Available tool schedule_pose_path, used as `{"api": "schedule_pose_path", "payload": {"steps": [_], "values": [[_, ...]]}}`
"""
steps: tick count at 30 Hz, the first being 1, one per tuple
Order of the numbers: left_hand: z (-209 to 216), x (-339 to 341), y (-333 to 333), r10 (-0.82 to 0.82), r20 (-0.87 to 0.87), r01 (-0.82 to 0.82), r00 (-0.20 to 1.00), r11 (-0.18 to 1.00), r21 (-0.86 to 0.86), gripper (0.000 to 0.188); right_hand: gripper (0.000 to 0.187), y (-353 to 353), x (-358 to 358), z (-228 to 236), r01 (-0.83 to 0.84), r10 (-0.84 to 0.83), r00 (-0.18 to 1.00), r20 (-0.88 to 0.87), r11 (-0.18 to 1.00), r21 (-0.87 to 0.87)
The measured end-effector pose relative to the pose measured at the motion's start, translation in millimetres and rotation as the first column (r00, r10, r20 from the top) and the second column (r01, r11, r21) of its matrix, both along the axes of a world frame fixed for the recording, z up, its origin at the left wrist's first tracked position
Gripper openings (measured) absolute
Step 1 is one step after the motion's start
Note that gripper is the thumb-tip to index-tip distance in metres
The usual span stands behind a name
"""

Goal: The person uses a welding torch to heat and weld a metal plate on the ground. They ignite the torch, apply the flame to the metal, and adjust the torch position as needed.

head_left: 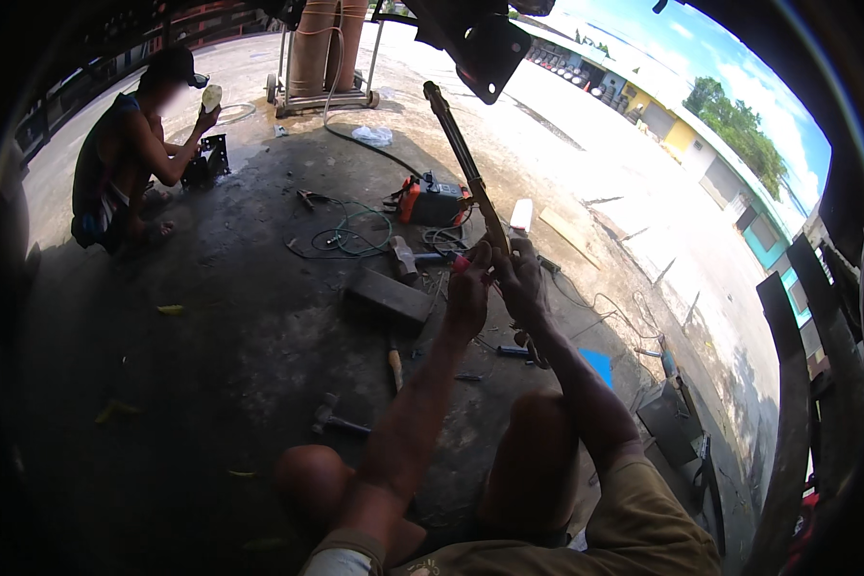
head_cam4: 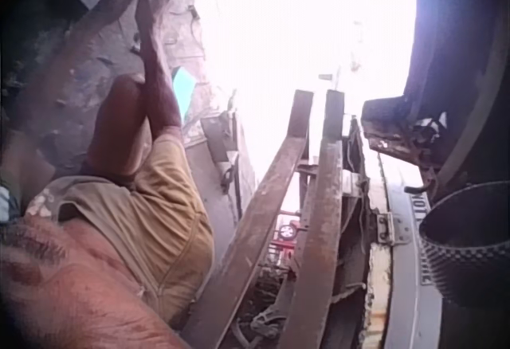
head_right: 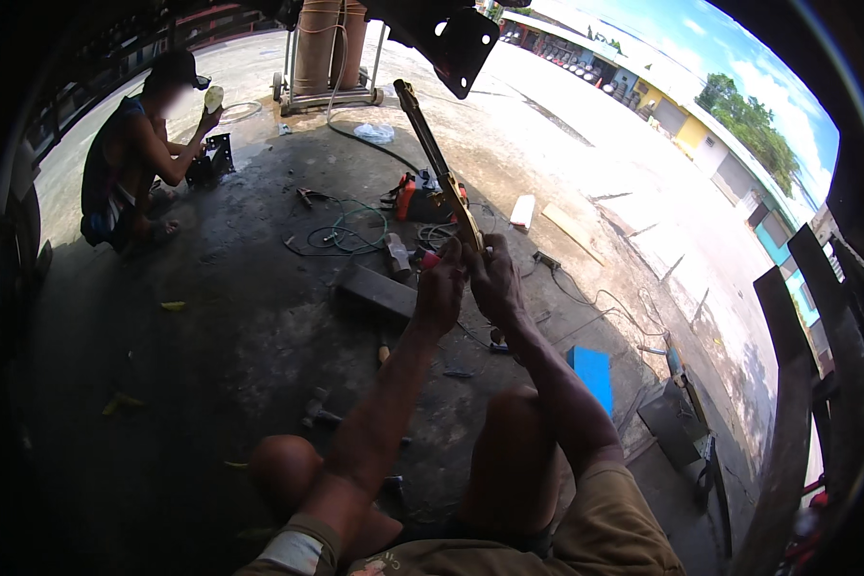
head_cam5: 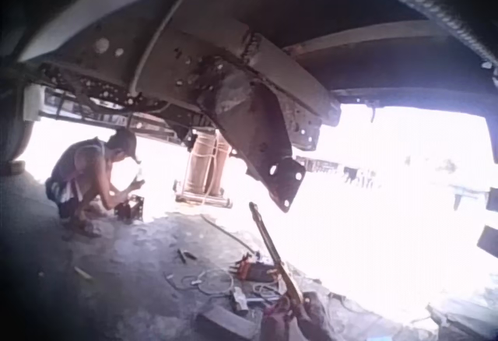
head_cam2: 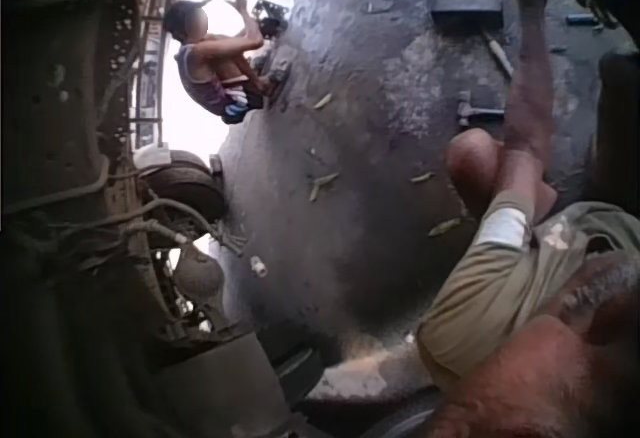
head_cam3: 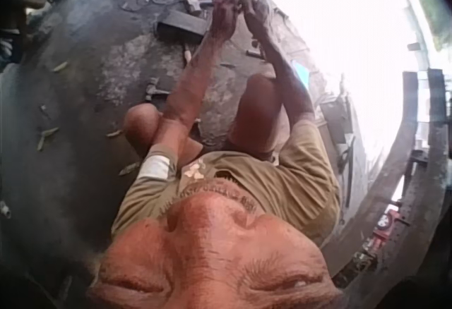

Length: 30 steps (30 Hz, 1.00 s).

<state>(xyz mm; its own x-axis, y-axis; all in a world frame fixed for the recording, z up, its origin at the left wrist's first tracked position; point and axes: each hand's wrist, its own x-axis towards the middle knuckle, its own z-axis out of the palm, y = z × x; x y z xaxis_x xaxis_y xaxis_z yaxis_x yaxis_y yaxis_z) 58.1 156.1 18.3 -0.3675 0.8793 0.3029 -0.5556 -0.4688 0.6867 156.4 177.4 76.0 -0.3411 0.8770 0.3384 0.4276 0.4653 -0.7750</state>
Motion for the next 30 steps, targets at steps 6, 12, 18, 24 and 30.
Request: {"api": "schedule_pose_path", "payload": {"steps": [6, 12, 18, 24, 30], "values": [[15, -7, 11, 0.143, -0.163, -0.128, 0.976, 0.987, 0.1, 0.036, 0.035, -7, -2, 19, -0.107, 0.098, 0.993, 0.065, 0.984, 0.14], [5, -47, 18, 0.317, -0.336, -0.284, 0.887, 0.948, 0.143, 0.034, 0.031, -4, -18, 52, -0.295, 0.33, 0.943, 0.034, 0.882, -0.367], [4, -60, 18, -0.183, 0.059, 0.169, 0.981, 0.966, 0.197, 0.036, 0.039, 46, -6, 37, -0.691, 0.638, 0.656, -0.404, 0.292, -0.661], [2, -67, 10, 0.054, -0.21, -0.006, 0.976, 0.974, 0.225, 0.035, 0.04, 30, -16, 16, -0.699, 0.576, 0.683, -0.45, 0.337, -0.631], [-5, -63, 14, 0.156, -0.286, -0.082, 0.945, 0.963, 0.255, 0.045, 0.037, 19, -27, 20, -0.508, 0.533, 0.842, -0.081, 0.735, -0.448]]}}
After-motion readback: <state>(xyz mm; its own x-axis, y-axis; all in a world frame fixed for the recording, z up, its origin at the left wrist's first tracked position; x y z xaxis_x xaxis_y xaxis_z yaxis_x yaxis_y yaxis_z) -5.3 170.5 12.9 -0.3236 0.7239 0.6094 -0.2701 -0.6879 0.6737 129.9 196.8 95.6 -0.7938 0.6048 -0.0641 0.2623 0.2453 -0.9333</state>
